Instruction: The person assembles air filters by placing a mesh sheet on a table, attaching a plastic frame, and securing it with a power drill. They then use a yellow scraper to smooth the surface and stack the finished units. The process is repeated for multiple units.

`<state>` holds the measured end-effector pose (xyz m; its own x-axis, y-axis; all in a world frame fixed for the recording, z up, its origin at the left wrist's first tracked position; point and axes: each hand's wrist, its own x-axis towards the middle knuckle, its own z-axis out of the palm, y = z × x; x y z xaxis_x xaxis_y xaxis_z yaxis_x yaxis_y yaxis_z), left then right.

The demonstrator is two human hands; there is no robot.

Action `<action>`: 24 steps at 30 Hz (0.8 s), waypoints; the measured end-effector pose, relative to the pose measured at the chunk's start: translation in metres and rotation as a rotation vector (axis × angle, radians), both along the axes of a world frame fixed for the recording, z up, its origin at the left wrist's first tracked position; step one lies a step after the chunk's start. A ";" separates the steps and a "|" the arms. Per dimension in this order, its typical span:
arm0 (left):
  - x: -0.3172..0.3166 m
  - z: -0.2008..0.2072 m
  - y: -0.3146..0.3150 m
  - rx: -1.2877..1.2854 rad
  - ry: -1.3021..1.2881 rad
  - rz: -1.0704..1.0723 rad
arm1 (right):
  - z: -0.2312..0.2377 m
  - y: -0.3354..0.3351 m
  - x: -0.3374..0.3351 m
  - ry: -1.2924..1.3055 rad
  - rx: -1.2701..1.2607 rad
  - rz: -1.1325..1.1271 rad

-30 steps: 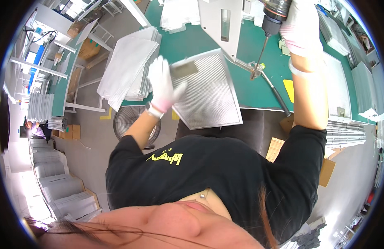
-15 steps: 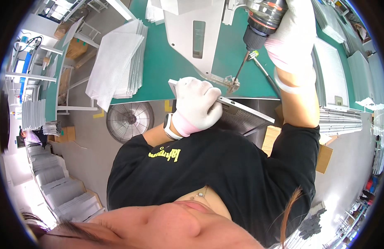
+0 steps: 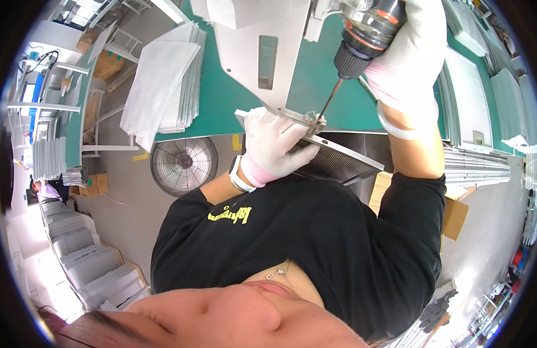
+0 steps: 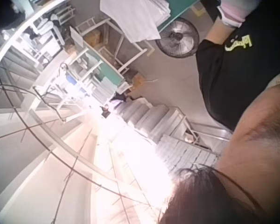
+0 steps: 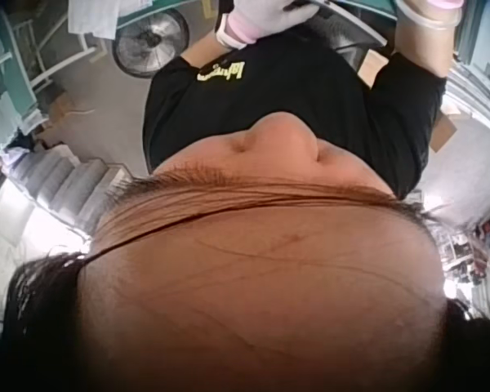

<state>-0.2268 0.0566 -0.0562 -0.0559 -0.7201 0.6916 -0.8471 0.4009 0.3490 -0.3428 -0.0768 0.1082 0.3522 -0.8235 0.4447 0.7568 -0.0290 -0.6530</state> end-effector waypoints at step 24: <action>-0.011 -0.017 0.002 0.252 0.036 -0.223 | -0.132 -0.026 -0.014 -0.009 0.151 0.185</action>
